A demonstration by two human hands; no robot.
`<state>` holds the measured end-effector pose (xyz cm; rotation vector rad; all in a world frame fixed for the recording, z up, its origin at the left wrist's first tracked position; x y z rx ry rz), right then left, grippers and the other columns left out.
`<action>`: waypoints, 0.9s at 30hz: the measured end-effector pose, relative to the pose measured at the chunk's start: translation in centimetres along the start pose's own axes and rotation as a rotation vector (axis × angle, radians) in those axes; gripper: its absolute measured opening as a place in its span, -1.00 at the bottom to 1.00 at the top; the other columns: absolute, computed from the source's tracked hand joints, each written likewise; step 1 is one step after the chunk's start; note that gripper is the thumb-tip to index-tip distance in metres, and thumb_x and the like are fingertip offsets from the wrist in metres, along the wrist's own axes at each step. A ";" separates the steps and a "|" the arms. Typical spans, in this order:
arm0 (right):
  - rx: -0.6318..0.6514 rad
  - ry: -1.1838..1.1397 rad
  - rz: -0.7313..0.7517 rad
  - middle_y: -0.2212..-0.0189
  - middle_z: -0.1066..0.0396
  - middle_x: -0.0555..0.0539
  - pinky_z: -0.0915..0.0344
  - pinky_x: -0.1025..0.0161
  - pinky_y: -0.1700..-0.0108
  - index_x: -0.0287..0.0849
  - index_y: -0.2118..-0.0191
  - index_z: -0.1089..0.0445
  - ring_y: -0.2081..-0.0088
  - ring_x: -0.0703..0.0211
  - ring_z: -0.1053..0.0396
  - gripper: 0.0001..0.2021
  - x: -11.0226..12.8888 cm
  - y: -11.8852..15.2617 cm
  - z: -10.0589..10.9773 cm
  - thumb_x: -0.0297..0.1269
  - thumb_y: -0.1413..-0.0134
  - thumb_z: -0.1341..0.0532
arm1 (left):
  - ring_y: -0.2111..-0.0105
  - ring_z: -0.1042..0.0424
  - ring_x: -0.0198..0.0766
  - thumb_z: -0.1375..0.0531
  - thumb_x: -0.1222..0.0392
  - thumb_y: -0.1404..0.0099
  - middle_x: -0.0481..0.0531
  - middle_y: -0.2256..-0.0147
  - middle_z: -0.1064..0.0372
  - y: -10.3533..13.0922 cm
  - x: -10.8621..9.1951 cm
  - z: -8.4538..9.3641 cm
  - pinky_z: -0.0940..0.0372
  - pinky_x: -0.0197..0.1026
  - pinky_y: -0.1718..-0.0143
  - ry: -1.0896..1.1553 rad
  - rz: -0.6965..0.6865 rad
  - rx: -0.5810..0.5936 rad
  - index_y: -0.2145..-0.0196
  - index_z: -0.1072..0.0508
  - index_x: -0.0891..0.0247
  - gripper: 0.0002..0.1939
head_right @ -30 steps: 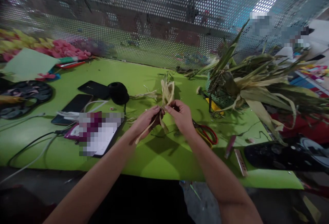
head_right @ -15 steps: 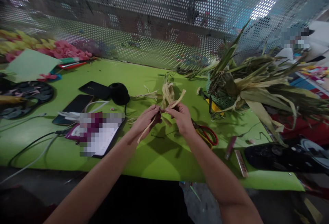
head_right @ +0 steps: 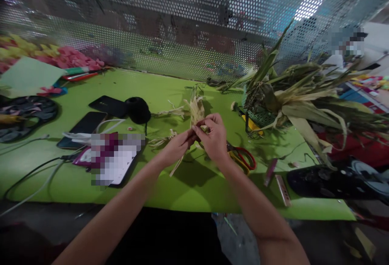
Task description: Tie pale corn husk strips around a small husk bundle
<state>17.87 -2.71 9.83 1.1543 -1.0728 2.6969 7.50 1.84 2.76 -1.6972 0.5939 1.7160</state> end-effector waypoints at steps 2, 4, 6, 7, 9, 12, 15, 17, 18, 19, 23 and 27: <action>-0.005 -0.001 0.020 0.31 -0.34 -0.07 -0.33 0.22 0.28 -0.10 0.31 -0.51 0.22 0.12 -0.32 -0.95 0.4 0.0 0.1 -0.26 -0.11 -0.32 | 0.34 -0.35 -0.28 -0.14 0.07 -0.34 0.05 0.28 -0.48 0.0 0.5 0.3 -0.24 -0.25 0.27 0.055 0.044 -0.015 0.15 -0.54 0.23 -0.74; -0.049 -0.002 0.025 0.28 -0.35 -0.08 -0.32 0.23 0.30 -0.08 0.24 -0.51 0.23 0.13 -0.32 -0.91 0.7 0.0 0.6 -0.24 -0.13 -0.31 | 0.41 -0.29 -0.33 -0.13 0.06 -0.34 0.02 0.32 -0.46 0.0 1.4 1.2 -0.20 -0.29 0.33 0.128 0.108 -0.092 0.19 -0.55 0.23 -0.74; -0.082 -0.011 0.007 0.27 -0.36 -0.07 -0.29 0.25 0.33 -0.09 0.24 -0.48 0.29 0.16 -0.31 -0.89 0.9 0.0 1.1 -0.21 -0.14 -0.31 | 0.47 -0.22 -0.38 -0.14 0.04 -0.33 0.00 0.36 -0.42 0.2 2.3 2.3 -0.18 -0.30 0.38 0.210 0.153 -0.198 0.23 -0.55 0.23 -0.74; -0.063 -0.030 -0.014 0.30 -0.37 -0.05 -0.28 0.25 0.34 -0.10 0.27 -0.46 0.33 0.19 -0.30 -0.89 0.8 0.0 1.0 -0.20 -0.14 -0.30 | 0.49 -0.20 -0.39 -0.16 0.04 -0.32 -0.02 0.38 -0.40 0.2 2.7 2.8 -0.18 -0.31 0.39 0.255 0.165 -0.247 0.26 -0.55 0.23 -0.75; 0.048 -0.085 -0.078 0.39 -0.39 -0.01 -0.24 0.27 0.37 -0.11 0.32 -0.43 0.41 0.22 -0.28 -0.86 0.2 0.1 -0.2 -0.16 -0.16 -0.29 | 0.50 -0.18 -0.41 -0.20 0.03 -0.29 -0.05 0.43 -0.35 0.3 3.2 3.6 -0.18 -0.32 0.40 0.346 0.171 -0.321 0.29 -0.54 0.22 -0.77; 0.228 -0.107 -0.128 0.45 -0.42 0.02 -0.22 0.27 0.35 -0.13 0.36 -0.43 0.41 0.22 -0.31 -0.85 -0.6 0.6 -2.3 -0.18 -0.15 -0.29 | 0.48 -0.21 -0.43 -0.25 0.04 -0.24 -0.06 0.42 -0.34 0.3 3.1 4.0 -0.17 -0.35 0.41 0.453 0.155 -0.359 0.31 -0.54 0.24 -0.79; 0.277 -0.091 -0.133 0.44 -0.44 0.01 -0.22 0.26 0.30 -0.14 0.37 -0.44 0.36 0.21 -0.33 -0.89 -1.2 0.9 -3.3 -0.24 -0.12 -0.31 | 0.49 -0.23 -0.44 -0.29 0.04 -0.20 -0.06 0.43 -0.35 0.2 2.8 4.0 -0.17 -0.35 0.44 0.527 0.169 -0.357 0.31 -0.56 0.26 -0.78; 0.304 -0.107 -0.160 0.44 -0.44 0.01 -0.21 0.27 0.31 -0.15 0.38 -0.44 0.37 0.21 -0.33 -0.89 -1.5 0.9 -3.7 -0.25 -0.11 -0.30 | 0.51 -0.22 -0.46 -0.30 0.06 -0.19 -0.08 0.44 -0.35 0.3 2.7 3.9 -0.17 -0.35 0.45 0.588 0.181 -0.354 0.30 -0.57 0.27 -0.78; 0.319 -0.114 -0.169 0.44 -0.44 0.01 -0.21 0.27 0.31 -0.15 0.39 -0.44 0.38 0.21 -0.33 -0.88 -1.6 1.0 -3.9 -0.25 -0.11 -0.30 | 0.51 -0.23 -0.46 -0.30 0.07 -0.19 -0.07 0.44 -0.36 0.3 2.7 3.9 -0.18 -0.35 0.45 0.615 0.181 -0.351 0.29 -0.57 0.27 -0.78; 0.330 -0.120 -0.174 0.45 -0.44 0.01 -0.21 0.27 0.31 -0.15 0.40 -0.43 0.38 0.21 -0.33 -0.88 -1.5 1.0 -4.0 -0.25 -0.11 -0.30 | 0.50 -0.25 -0.46 -0.30 0.07 -0.20 -0.07 0.43 -0.37 0.3 2.7 3.9 -0.19 -0.36 0.43 0.633 0.178 -0.345 0.28 -0.58 0.28 -0.78; 0.323 -0.185 -0.204 0.44 -0.43 0.01 -0.22 0.27 0.32 -0.14 0.38 -0.44 0.39 0.22 -0.32 -0.84 -1.2 0.9 -3.6 -0.18 -0.11 -0.30 | 0.43 -0.34 -0.43 -0.34 0.08 -0.16 -0.01 0.38 -0.43 0.4 3.0 3.6 -0.25 -0.35 0.36 0.663 0.199 -0.311 0.29 -0.57 0.31 -0.76; 0.214 -0.275 -0.302 0.40 -0.42 0.01 -0.23 0.29 0.35 -0.12 0.29 -0.40 0.40 0.24 -0.30 -0.79 -1.9 0.7 -2.6 -0.09 -0.10 -0.30 | 0.46 -0.33 -0.40 -0.30 0.10 -0.20 -0.01 0.43 -0.43 0.4 3.3 3.1 -0.24 -0.32 0.39 0.606 0.223 -0.275 0.36 -0.53 0.29 -0.82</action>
Point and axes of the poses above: each hand's wrist, its own y-axis away from the middle knuckle, its own z-axis out of the back of the hand, x = y × z, the point moved 9 cm from there along -y, towards the middle knuckle
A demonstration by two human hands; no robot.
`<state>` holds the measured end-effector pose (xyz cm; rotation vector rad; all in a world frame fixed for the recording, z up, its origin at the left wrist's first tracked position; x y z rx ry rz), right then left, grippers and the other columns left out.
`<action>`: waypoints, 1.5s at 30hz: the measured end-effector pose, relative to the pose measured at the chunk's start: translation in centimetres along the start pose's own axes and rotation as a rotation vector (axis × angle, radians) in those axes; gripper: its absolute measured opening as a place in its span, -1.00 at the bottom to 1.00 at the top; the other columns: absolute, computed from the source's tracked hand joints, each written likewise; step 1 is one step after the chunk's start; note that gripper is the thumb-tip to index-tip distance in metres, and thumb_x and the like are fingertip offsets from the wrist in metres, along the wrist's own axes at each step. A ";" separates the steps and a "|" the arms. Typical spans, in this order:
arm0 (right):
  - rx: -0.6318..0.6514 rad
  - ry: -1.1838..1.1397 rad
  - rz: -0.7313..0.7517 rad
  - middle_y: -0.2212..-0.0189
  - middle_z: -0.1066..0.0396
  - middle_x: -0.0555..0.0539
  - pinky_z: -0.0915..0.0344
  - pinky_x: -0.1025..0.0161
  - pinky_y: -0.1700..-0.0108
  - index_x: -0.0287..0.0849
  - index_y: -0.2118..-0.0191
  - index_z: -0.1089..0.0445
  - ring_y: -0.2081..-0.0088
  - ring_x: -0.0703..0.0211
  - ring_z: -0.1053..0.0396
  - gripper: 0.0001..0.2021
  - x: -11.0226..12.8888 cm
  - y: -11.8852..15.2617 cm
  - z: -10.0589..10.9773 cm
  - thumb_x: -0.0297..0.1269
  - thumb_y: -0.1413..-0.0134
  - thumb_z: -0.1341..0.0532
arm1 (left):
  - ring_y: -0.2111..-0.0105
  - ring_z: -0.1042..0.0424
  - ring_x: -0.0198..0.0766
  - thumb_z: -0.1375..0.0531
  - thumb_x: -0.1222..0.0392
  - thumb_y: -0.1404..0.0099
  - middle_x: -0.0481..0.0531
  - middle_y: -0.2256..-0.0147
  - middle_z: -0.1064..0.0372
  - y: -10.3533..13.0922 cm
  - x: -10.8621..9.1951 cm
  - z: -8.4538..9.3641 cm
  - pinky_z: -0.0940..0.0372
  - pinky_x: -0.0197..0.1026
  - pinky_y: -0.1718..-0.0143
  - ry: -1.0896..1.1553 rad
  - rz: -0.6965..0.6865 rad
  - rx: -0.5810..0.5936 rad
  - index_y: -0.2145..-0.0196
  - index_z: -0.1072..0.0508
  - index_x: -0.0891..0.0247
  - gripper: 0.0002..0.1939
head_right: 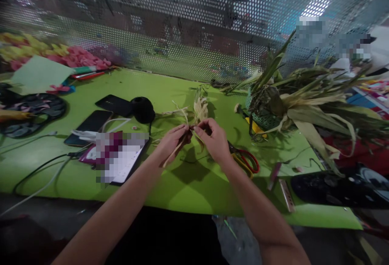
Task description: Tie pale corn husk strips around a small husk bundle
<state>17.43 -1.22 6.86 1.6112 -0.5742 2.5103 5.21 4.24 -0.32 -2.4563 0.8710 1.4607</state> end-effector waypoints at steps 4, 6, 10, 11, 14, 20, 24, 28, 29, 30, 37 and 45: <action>-0.013 -0.134 -0.056 0.39 -0.44 0.01 -0.26 0.28 0.33 -0.12 0.29 -0.41 0.38 0.24 -0.33 -0.80 -0.8 -0.4 0.0 -0.12 -0.04 -0.33 | 0.43 -0.35 -0.35 -0.17 0.24 -0.22 0.01 0.44 -0.43 0.4 0.0 -0.9 -0.25 -0.30 0.35 -0.043 0.010 0.060 0.41 -0.51 0.30 -0.87; 0.010 -0.191 -0.093 0.44 -0.44 0.02 -0.27 0.28 0.34 -0.13 0.34 -0.41 0.41 0.24 -0.33 -0.79 -1.2 -0.6 -0.2 -0.11 -0.01 -0.34 | 0.40 -0.37 -0.34 -0.12 0.30 -0.20 0.02 0.43 -0.44 0.6 0.1 -1.4 -0.26 -0.30 0.33 -0.045 0.037 0.097 0.38 -0.52 0.31 -0.84; -0.025 -0.170 -0.074 0.47 -0.43 0.03 -0.29 0.28 0.36 -0.13 0.37 -0.42 0.44 0.25 -0.34 -0.79 -1.2 -0.6 0.4 -0.12 0.01 -0.35 | 0.36 -0.41 -0.33 -0.15 0.35 -0.16 0.05 0.38 -0.48 0.8 0.0 -2.3 -0.29 -0.31 0.29 -0.083 0.056 0.164 0.30 -0.55 0.32 -0.82; -0.032 -0.158 -0.057 0.46 -0.43 0.03 -0.31 0.28 0.36 -0.13 0.36 -0.42 0.43 0.25 -0.35 -0.80 -1.0 -0.6 0.6 -0.12 -0.02 -0.35 | 0.35 -0.42 -0.33 -0.18 0.34 -0.17 0.05 0.36 -0.49 0.8 0.0 -2.4 -0.29 -0.31 0.28 -0.090 0.050 0.174 0.28 -0.55 0.31 -0.82; -0.019 -0.167 -0.033 0.40 -0.45 0.02 -0.38 0.25 0.32 -0.12 0.28 -0.40 0.41 0.24 -0.42 -0.82 -0.7 -0.3 0.5 -0.16 -0.06 -0.33 | 0.31 -0.44 -0.35 -0.24 0.27 -0.21 0.05 0.29 -0.51 0.5 -0.2 -2.3 -0.31 -0.32 0.25 -0.068 0.012 0.159 0.21 -0.54 0.27 -0.83; -0.010 -0.070 0.035 0.42 -0.50 0.00 -0.41 0.24 0.27 -0.14 0.33 -0.44 0.37 0.21 -0.47 -0.93 0.3 -0.2 0.6 -0.32 -0.03 -0.32 | 0.32 -0.45 -0.37 -0.28 0.20 -0.24 0.05 0.26 -0.52 -0.3 -0.4 -0.8 -0.33 -0.30 0.24 -0.098 -0.083 0.081 0.23 -0.51 0.28 -0.86; 0.032 0.049 0.078 0.44 -0.53 -0.02 -0.39 0.23 0.32 -0.15 0.33 -0.48 0.40 0.19 -0.46 -0.95 1.0 -0.1 0.6 -0.32 -0.06 -0.31 | 0.33 -0.45 -0.35 -0.27 0.18 -0.24 0.02 0.32 -0.52 -0.3 -0.7 -0.1 -0.31 -0.30 0.29 -0.163 -0.139 0.014 0.26 -0.49 0.26 -0.87; 0.024 0.304 0.270 0.31 -0.52 -0.07 -0.37 0.18 0.24 -0.12 0.26 -0.50 0.28 0.12 -0.45 -0.91 2.9 0.2 0.6 -0.40 -0.08 -0.29 | 0.39 -0.43 -0.36 -0.29 0.19 -0.21 -0.01 0.37 -0.49 -0.1 -0.9 0.0 -0.30 -0.29 0.32 -0.182 -0.149 -0.030 0.30 -0.49 0.26 -0.89; 0.009 0.396 0.346 0.25 -0.50 -0.09 -0.35 0.15 0.20 -0.11 0.22 -0.51 0.22 0.09 -0.43 -0.87 3.5 0.5 0.5 -0.40 -0.08 -0.29 | 0.40 -0.42 -0.37 -0.29 0.21 -0.20 -0.02 0.37 -0.48 -0.1 -1.0 -0.1 -0.30 -0.28 0.31 -0.178 -0.154 -0.034 0.31 -0.49 0.26 -0.89; -0.005 0.487 0.420 0.22 -0.48 -0.10 -0.33 0.13 0.17 -0.08 0.18 -0.51 0.17 0.05 -0.41 -0.84 4.1 0.7 0.4 -0.39 -0.09 -0.30 | 0.40 -0.41 -0.38 -0.30 0.22 -0.20 -0.03 0.38 -0.47 0.0 -1.0 -0.2 -0.30 -0.28 0.31 -0.174 -0.161 -0.031 0.33 -0.49 0.27 -0.90; -0.078 0.582 0.494 0.35 -0.42 -0.05 -0.23 0.12 0.18 -0.05 0.28 -0.54 0.22 0.06 -0.33 -0.94 4.5 1.0 0.4 -0.28 -0.17 -0.29 | 0.38 -0.42 -0.34 -0.32 0.16 -0.18 0.00 0.37 -0.46 -0.1 -0.4 -1.1 -0.32 -0.22 0.26 -0.280 -0.164 0.066 0.32 -0.51 0.28 -0.85; -0.022 0.320 0.368 0.06 -0.38 -0.11 -0.28 -0.01 -0.10 -0.03 0.25 -0.54 -0.04 0.00 -0.34 -0.85 3.5 -0.3 1.6 -0.41 -0.10 -0.25 | 0.37 -0.43 -0.32 -0.31 0.16 -0.19 0.01 0.37 -0.47 -0.1 0.0 -0.6 -0.31 -0.21 0.23 -0.310 -0.099 0.043 0.29 -0.52 0.29 -0.84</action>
Point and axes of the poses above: each hand's wrist, its own y-axis away from the middle knuckle, its own z-axis out of the back of the hand, x = y × z, the point moved 9 cm from there along -y, towards the middle knuckle
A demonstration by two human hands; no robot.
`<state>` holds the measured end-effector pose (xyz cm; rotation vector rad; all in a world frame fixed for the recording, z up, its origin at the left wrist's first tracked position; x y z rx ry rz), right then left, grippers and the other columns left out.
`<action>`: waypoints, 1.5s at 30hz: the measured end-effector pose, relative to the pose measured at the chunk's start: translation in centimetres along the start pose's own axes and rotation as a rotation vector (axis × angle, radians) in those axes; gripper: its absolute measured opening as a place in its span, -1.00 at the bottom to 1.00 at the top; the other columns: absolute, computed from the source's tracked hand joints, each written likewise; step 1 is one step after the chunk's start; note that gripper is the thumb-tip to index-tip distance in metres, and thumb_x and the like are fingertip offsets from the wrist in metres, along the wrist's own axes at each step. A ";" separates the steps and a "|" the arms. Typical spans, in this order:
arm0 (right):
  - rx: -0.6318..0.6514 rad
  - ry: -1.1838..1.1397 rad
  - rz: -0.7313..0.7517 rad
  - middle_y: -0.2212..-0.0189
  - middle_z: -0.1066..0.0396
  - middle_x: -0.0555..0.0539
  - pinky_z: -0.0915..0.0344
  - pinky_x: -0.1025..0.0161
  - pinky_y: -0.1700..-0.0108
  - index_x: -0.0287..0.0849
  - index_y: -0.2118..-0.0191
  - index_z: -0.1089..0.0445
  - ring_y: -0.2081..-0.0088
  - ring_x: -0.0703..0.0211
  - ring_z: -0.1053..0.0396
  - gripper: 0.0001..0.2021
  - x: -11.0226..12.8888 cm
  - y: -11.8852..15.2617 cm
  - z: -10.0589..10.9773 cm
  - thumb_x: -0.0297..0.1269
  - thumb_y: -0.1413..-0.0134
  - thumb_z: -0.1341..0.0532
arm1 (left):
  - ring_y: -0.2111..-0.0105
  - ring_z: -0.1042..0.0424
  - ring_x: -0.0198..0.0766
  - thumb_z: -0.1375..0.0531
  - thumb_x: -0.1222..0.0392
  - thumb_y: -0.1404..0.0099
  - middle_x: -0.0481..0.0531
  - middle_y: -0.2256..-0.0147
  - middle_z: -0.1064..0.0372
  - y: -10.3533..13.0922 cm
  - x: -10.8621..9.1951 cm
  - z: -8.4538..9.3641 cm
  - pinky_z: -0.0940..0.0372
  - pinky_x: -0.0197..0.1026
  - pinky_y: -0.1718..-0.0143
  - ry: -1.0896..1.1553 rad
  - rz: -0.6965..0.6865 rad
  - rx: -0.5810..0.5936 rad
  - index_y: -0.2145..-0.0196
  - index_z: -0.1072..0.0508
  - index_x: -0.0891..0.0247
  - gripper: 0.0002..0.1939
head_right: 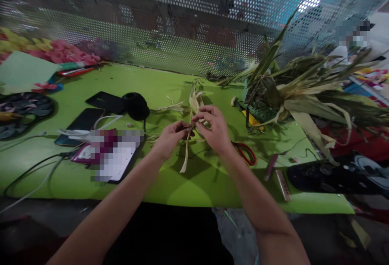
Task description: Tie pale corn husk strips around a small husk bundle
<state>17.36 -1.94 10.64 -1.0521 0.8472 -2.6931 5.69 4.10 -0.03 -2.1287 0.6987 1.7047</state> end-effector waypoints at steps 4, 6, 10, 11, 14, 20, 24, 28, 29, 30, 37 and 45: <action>0.096 0.080 0.063 -0.17 -0.30 -0.08 -0.17 -0.12 -0.20 0.01 0.22 -0.55 -0.19 -0.11 -0.23 -0.78 0.7 0.1 -0.7 -0.42 0.01 -0.32 | 0.36 -0.43 -0.32 -0.30 0.15 -0.20 0.04 0.34 -0.48 0.0 0.3 0.3 -0.29 -0.21 0.24 0.021 0.013 0.001 0.30 -0.52 0.29 -0.84; 0.094 0.106 0.055 -0.15 -0.34 -0.08 -0.17 -0.13 -0.19 -0.01 0.29 -0.54 -0.18 -0.11 -0.24 -0.89 0.7 0.1 -0.8 -0.35 0.00 -0.35 | 0.35 -0.42 -0.31 -0.30 0.15 -0.20 0.04 0.34 -0.48 0.1 0.2 -0.1 -0.29 -0.20 0.24 -0.003 0.005 0.030 0.30 -0.52 0.28 -0.84; 0.012 0.005 -0.080 0.02 -0.47 -0.09 -0.20 -0.07 -0.14 -0.08 0.42 -0.47 -0.05 -0.03 -0.36 -0.92 -1.2 0.0 -0.3 -0.26 -0.04 -0.34 | 0.33 -0.43 -0.30 -0.31 0.24 -0.16 0.03 0.33 -0.51 0.2 -0.5 -0.9 -0.30 -0.18 0.19 -0.105 -0.039 0.072 0.29 -0.54 0.27 -0.87; -0.003 -0.049 -0.134 0.05 -0.48 -0.09 -0.20 -0.06 -0.14 -0.09 0.45 -0.45 -0.02 -0.01 -0.38 -0.90 -2.0 0.0 -0.3 -0.25 -0.02 -0.34 | 0.33 -0.43 -0.30 -0.31 0.26 -0.15 0.03 0.34 -0.51 0.2 -0.6 -1.0 -0.30 -0.18 0.18 -0.115 -0.049 0.080 0.30 -0.55 0.28 -0.87; -0.009 -0.287 -0.313 0.15 -0.49 -0.07 -0.26 0.00 -0.08 -0.11 0.53 -0.38 0.05 0.02 -0.41 -0.82 -4.7 0.4 -1.1 -0.21 0.04 -0.35 | 0.31 -0.44 -0.31 -0.32 0.27 -0.12 0.01 0.34 -0.51 0.1 -0.7 -1.4 -0.31 -0.17 0.14 -0.096 -0.057 0.117 0.32 -0.54 0.29 -0.87; 0.039 -0.477 -0.473 0.29 -0.49 -0.04 -0.35 0.09 0.07 -0.10 0.41 -0.46 0.20 0.10 -0.42 -0.83 -6.2 0.9 -2.7 -0.12 0.02 -0.34 | 0.31 -0.46 -0.34 -0.34 0.28 -0.12 -0.01 0.33 -0.52 0.2 0.2 -1.3 -0.33 -0.17 0.11 0.019 -0.005 0.156 0.31 -0.52 0.28 -0.86; -0.133 -0.278 -0.285 0.05 -0.47 -0.08 -0.29 0.02 -0.06 -0.01 0.06 -0.46 0.03 0.05 -0.38 -0.72 -3.8 0.3 0.4 -0.12 -0.10 -0.31 | 0.33 -0.50 -0.32 -0.38 0.20 -0.12 0.01 0.36 -0.52 0.0 0.3 -0.1 -0.36 -0.14 0.10 0.118 0.018 0.033 0.31 -0.49 0.30 -0.80; -0.154 -0.037 -0.114 0.01 -0.46 -0.08 -0.16 -0.10 -0.17 -0.02 0.26 -0.51 -0.09 -0.05 -0.31 -0.90 -1.5 0.2 1.3 -0.17 -0.11 -0.32 | 0.33 -0.51 -0.30 -0.38 0.17 -0.11 0.03 0.35 -0.53 0.0 -0.2 0.2 -0.36 -0.13 0.12 0.127 -0.015 -0.021 0.30 -0.49 0.30 -0.77; -0.124 -0.013 -0.110 0.02 -0.46 -0.09 -0.17 -0.10 -0.16 -0.03 0.30 -0.52 -0.09 -0.07 -0.31 -0.91 -1.4 0.2 0.9 -0.17 -0.11 -0.33 | 0.34 -0.50 -0.30 -0.37 0.17 -0.12 0.02 0.36 -0.53 0.1 -0.5 0.1 -0.36 -0.14 0.13 0.118 -0.031 -0.018 0.30 -0.50 0.30 -0.78; -0.096 -0.002 -0.114 0.02 -0.46 -0.10 -0.19 -0.09 -0.13 -0.04 0.32 -0.53 -0.08 -0.07 -0.31 -0.90 -1.4 0.2 0.4 -0.17 -0.10 -0.33 | 0.35 -0.49 -0.32 -0.37 0.16 -0.13 0.01 0.37 -0.52 0.1 -0.7 0.0 -0.35 -0.16 0.14 0.108 -0.047 -0.016 0.31 -0.50 0.30 -0.79; -0.103 0.043 -0.064 0.13 -0.48 -0.09 -0.22 -0.05 -0.05 -0.06 0.37 -0.51 0.03 -0.06 -0.36 -0.96 -0.5 0.5 -0.3 -0.27 -0.04 -0.36 | 0.36 -0.42 -0.34 -0.33 0.17 -0.15 -0.01 0.37 -0.47 0.5 -1.3 -0.2 -0.32 -0.21 0.21 0.045 -0.057 -0.049 0.34 -0.50 0.29 -0.85; -0.149 0.256 0.046 0.34 -0.46 -0.05 -0.18 0.00 0.09 0.01 0.34 -0.52 0.19 -0.02 -0.30 -0.96 1.6 1.6 -0.5 -0.23 -0.12 -0.32 | 0.45 -0.34 -0.36 -0.34 0.12 -0.14 -0.07 0.47 -0.37 0.6 -1.3 -0.5 -0.27 -0.25 0.33 0.143 -0.132 -0.058 0.42 -0.44 0.27 -0.81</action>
Point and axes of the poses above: each hand's wrist, its own y-axis away from the middle knuckle, its own z-axis out of the back of the hand, x = y × z, the point moved 9 cm from there along -y, towards the middle knuckle
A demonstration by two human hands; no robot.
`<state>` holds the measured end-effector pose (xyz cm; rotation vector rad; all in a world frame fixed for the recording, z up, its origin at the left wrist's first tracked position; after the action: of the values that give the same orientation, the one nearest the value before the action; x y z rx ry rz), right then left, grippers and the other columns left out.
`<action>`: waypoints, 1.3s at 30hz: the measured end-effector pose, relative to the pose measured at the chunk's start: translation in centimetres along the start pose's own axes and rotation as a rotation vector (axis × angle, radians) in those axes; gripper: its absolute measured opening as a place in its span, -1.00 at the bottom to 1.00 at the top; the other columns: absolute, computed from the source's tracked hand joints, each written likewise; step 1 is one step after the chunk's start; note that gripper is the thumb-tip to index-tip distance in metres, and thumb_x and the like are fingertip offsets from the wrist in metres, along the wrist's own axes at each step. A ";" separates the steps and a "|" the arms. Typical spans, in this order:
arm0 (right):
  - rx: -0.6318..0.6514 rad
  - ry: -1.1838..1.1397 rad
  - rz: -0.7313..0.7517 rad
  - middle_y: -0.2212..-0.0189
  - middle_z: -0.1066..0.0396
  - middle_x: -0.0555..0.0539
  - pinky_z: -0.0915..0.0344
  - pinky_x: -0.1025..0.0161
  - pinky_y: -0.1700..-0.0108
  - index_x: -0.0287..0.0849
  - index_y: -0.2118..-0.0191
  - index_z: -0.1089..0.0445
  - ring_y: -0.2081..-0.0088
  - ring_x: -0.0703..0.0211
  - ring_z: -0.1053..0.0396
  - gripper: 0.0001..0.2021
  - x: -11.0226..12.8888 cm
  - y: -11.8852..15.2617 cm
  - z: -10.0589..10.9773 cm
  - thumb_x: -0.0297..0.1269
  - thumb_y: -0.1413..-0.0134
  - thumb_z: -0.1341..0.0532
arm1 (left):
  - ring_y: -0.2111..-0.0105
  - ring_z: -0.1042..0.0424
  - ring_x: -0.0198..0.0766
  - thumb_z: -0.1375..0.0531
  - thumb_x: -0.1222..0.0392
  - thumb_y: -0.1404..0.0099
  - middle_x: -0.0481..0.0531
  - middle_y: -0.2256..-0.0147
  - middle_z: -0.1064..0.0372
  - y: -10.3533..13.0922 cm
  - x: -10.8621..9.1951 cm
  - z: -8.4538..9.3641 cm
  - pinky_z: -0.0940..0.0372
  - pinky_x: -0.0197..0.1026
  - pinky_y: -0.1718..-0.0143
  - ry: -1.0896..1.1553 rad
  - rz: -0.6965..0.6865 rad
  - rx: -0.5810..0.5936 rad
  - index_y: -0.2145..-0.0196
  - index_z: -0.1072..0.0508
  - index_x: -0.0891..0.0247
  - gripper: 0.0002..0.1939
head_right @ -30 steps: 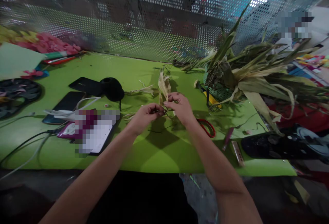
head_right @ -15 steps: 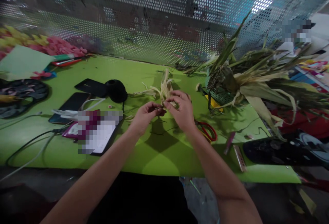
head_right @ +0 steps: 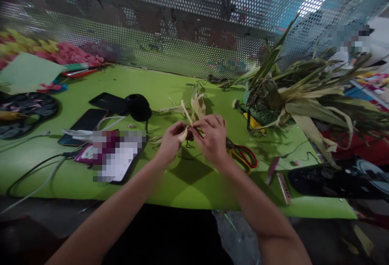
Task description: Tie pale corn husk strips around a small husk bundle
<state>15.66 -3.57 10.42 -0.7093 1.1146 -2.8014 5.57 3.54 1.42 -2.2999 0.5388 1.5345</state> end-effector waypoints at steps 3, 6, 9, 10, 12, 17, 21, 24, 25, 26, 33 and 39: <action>0.053 0.003 0.054 0.35 -0.49 -0.04 -0.16 0.02 0.13 0.02 0.33 -0.53 0.21 -0.02 -0.31 -0.96 0.7 0.2 -0.7 -0.26 -0.13 -0.31 | 0.43 -0.32 -0.36 -0.36 0.13 -0.12 -0.07 0.46 -0.37 0.0 0.2 -0.5 -0.25 -0.27 0.34 0.044 -0.022 0.058 0.41 -0.44 0.27 -0.79; 0.082 -0.059 0.048 0.36 -0.52 -0.05 -0.17 0.01 0.13 0.01 0.35 -0.53 0.22 -0.01 -0.32 -0.93 0.9 0.1 -0.8 -0.29 -0.14 -0.30 | 0.45 -0.29 -0.37 -0.37 0.15 -0.12 -0.07 0.47 -0.35 -0.1 0.9 -0.6 -0.23 -0.28 0.35 0.000 -0.008 0.072 0.43 -0.42 0.27 -0.80; 0.078 -0.106 -0.003 0.35 -0.52 -0.05 -0.22 0.03 0.14 -0.03 0.35 -0.51 0.23 0.01 -0.34 -0.95 0.6 -0.1 -0.5 -0.31 -0.13 -0.30 | 0.44 -0.32 -0.36 -0.35 0.13 -0.15 -0.05 0.45 -0.38 -0.2 1.2 -0.7 -0.25 -0.26 0.33 -0.042 0.026 0.081 0.38 -0.43 0.28 -0.80; 0.069 -0.130 -0.030 0.35 -0.51 -0.05 -0.24 0.04 0.15 -0.04 0.35 -0.50 0.23 0.02 -0.35 -0.97 0.3 -0.2 -0.3 -0.31 -0.12 -0.31 | 0.44 -0.33 -0.36 -0.33 0.12 -0.17 -0.04 0.44 -0.39 -0.2 1.1 -0.8 -0.26 -0.26 0.33 -0.059 0.028 0.084 0.36 -0.44 0.28 -0.80; 0.035 -0.224 -0.121 0.35 -0.49 -0.04 -0.28 0.08 0.17 -0.06 0.36 -0.47 0.24 0.05 -0.35 -0.97 -0.7 -0.3 -0.1 -0.29 -0.09 -0.32 | 0.46 -0.34 -0.37 -0.30 0.11 -0.22 -0.04 0.44 -0.40 -0.1 0.6 -0.9 -0.26 -0.26 0.36 -0.105 0.028 0.079 0.32 -0.44 0.27 -0.81; 0.026 -0.601 -0.465 0.45 -0.41 0.03 -0.31 0.21 0.30 -0.09 0.39 -0.40 0.40 0.21 -0.33 -0.89 -4.3 0.1 -1.4 -0.23 -0.05 -0.32 | 0.48 -0.37 -0.38 -0.28 0.17 -0.23 -0.06 0.48 -0.40 0.0 0.2 -0.5 -0.27 -0.28 0.38 -0.087 0.082 0.024 0.34 -0.42 0.27 -0.86; 0.037 -0.695 -0.514 0.45 -0.42 0.04 -0.33 0.23 0.30 -0.11 0.37 -0.41 0.41 0.24 -0.35 -0.86 -4.7 0.1 -1.6 -0.21 -0.01 -0.34 | 0.42 -0.40 -0.36 -0.27 0.15 -0.24 -0.03 0.43 -0.43 -0.1 0.6 -0.1 -0.30 -0.27 0.32 -0.046 0.110 0.006 0.31 -0.42 0.27 -0.86; 0.039 -0.577 -0.442 0.47 -0.44 0.04 -0.31 0.26 0.34 -0.13 0.39 -0.44 0.42 0.24 -0.35 -0.85 -3.8 0.0 -1.1 -0.19 -0.04 -0.34 | 0.45 -0.37 -0.36 -0.23 0.14 -0.27 -0.05 0.45 -0.40 -0.2 0.4 0.1 -0.26 -0.28 0.38 -0.142 0.074 -0.001 0.29 -0.42 0.26 -0.86; 0.040 -0.532 -0.397 0.48 -0.44 0.04 -0.30 0.27 0.34 -0.14 0.40 -0.44 0.42 0.24 -0.35 -0.85 -3.3 0.1 -0.9 -0.19 -0.06 -0.34 | 0.47 -0.34 -0.36 -0.22 0.14 -0.28 -0.06 0.47 -0.38 -0.1 0.2 0.1 -0.23 -0.28 0.42 -0.190 0.048 -0.001 0.29 -0.42 0.25 -0.87; 0.043 -0.485 -0.345 0.48 -0.45 0.03 -0.30 0.27 0.33 -0.14 0.41 -0.45 0.41 0.23 -0.36 -0.85 -2.7 0.1 -0.8 -0.20 -0.07 -0.34 | 0.49 -0.31 -0.36 -0.21 0.14 -0.29 -0.07 0.49 -0.36 -0.1 -0.1 0.0 -0.19 -0.29 0.45 -0.240 0.014 0.000 0.31 -0.41 0.25 -0.87; 0.084 -0.227 0.012 0.39 -0.55 -0.01 -0.34 0.19 0.23 -0.07 0.29 -0.55 0.31 0.15 -0.43 -0.96 1.2 0.1 -0.1 -0.33 -0.12 -0.32 | 0.41 -0.29 -0.33 -0.27 0.16 -0.22 -0.03 0.41 -0.38 0.5 -1.7 -0.7 -0.18 -0.26 0.37 -0.311 -0.219 0.058 0.39 -0.44 0.24 -0.88; -0.053 -0.347 -0.128 0.36 -0.54 -0.02 -0.39 0.24 0.24 -0.12 0.27 -0.53 0.34 0.21 -0.44 -0.94 -1.3 -0.9 2.0 -0.34 -0.11 -0.30 | 0.50 -0.29 -0.37 -0.27 0.14 -0.22 -0.04 0.47 -0.46 -0.1 -0.4 0.3 -0.14 -0.31 0.46 -0.120 0.035 -0.037 0.35 -0.41 0.24 -0.86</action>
<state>17.82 -3.93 11.79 -1.2542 1.1127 -2.6083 5.20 3.79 1.67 -2.2181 0.5260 1.7001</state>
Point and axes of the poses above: each hand's wrist, its own y-axis away from the middle knuckle, its own z-axis out of the back of the hand, x = y × z, the point moved 9 cm from there along -y, towards the middle knuckle
